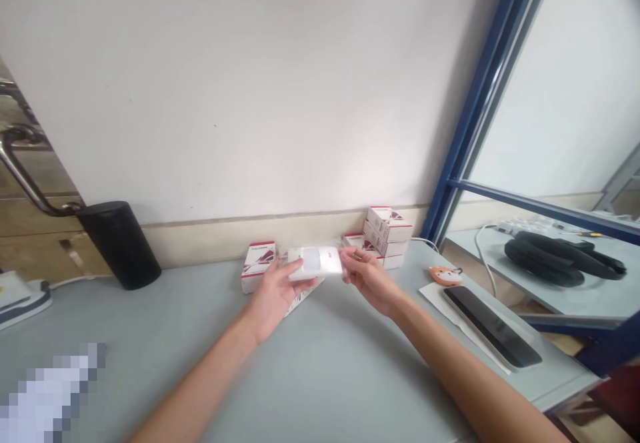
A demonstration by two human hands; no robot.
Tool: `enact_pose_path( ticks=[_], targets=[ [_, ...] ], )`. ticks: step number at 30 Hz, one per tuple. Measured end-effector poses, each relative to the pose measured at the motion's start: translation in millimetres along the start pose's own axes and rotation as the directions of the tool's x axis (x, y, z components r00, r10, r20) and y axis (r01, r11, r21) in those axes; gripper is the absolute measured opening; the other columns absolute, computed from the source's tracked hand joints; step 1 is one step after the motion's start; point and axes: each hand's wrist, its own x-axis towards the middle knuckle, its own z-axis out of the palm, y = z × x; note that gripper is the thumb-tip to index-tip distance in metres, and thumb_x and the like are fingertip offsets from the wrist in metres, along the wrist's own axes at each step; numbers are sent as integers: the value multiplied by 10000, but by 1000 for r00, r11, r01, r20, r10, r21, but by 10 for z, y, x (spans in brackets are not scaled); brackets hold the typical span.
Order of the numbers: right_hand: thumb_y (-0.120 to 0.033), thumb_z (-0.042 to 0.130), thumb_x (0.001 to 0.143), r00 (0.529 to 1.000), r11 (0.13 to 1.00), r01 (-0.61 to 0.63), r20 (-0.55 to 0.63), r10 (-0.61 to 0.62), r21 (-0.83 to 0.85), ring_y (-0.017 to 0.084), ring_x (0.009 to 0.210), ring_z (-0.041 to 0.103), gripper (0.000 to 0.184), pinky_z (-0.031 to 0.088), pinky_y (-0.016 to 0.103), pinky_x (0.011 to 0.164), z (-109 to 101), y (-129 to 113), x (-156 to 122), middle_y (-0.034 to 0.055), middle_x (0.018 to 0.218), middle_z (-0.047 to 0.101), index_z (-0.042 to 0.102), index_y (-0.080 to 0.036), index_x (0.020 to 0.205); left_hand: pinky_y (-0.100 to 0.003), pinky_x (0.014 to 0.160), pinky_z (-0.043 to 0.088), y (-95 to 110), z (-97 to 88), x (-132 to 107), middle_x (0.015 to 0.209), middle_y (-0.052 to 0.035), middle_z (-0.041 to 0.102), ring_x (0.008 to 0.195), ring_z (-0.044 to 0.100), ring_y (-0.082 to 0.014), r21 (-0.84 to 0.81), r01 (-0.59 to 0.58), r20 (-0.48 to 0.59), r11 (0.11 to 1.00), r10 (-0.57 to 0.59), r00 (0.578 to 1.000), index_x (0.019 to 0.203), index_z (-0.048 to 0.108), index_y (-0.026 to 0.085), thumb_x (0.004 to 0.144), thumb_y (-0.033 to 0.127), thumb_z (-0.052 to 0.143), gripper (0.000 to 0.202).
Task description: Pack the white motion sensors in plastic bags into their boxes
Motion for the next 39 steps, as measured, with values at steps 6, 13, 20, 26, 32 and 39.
enact_pose_path(
  ticks=[6, 13, 20, 26, 32, 39],
  targets=[
    [-385, 924, 729, 999, 995, -23, -41, 27, 94, 104, 676, 486, 312, 429, 255, 658, 4, -5, 11, -18, 795, 583, 689, -189, 792, -428, 1004, 586, -16, -51, -22, 1340, -33, 645, 1121, 703, -222, 252, -102, 22, 962, 100, 995, 1552, 333, 419, 794, 262, 866, 939],
    [-385, 918, 750, 998, 996, 62, -4, -62, 64, 115, 754, 540, 297, 471, 248, 677, -51, -79, 24, -7, 857, 615, 700, -193, 810, -410, 1057, 529, -32, -227, 98, 1419, -100, 619, 1273, 627, -297, 772, -321, 111, 549, 381, 918, 1313, 640, 267, 783, 446, 831, 591],
    [-569, 800, 855, 956, 912, 275, -12, -292, -305, 143, 640, 570, 387, 461, 314, 692, 15, -80, -8, -9, 696, 643, 670, -204, 857, -322, 726, 557, 66, -216, 21, 1084, -77, 756, 896, 712, -259, 838, -193, 1, 510, 352, 936, 1201, 719, 240, 825, 653, 738, 558],
    [-646, 700, 905, 929, 837, 334, 5, -369, -433, 152, 637, 536, 449, 417, 297, 637, 82, -5, -26, -19, 649, 592, 586, -223, 809, -242, 495, 412, 96, -161, 35, 695, -18, 687, 572, 601, -168, 773, -34, -175, 633, 265, 948, 1108, 728, 205, 823, 769, 666, 635],
    [-582, 685, 939, 920, 861, 330, -70, -384, -388, 140, 638, 524, 376, 409, 288, 639, 112, 55, -32, -32, 661, 573, 613, -219, 870, -212, 443, 360, 263, -31, -76, 651, -29, 659, 472, 533, -105, 416, 253, -31, 874, -264, 964, 962, 725, 176, 893, 688, 658, 522],
    [-473, 820, 804, 940, 963, 176, -255, -226, -203, 122, 597, 530, 338, 452, 296, 640, 73, 126, 19, -35, 666, 593, 657, -194, 901, -245, 759, 584, 206, -41, -84, 923, -44, 730, 801, 694, -136, -65, 258, 145, 964, -247, 958, 1321, 679, 246, 890, 350, 770, 453]
  ],
)
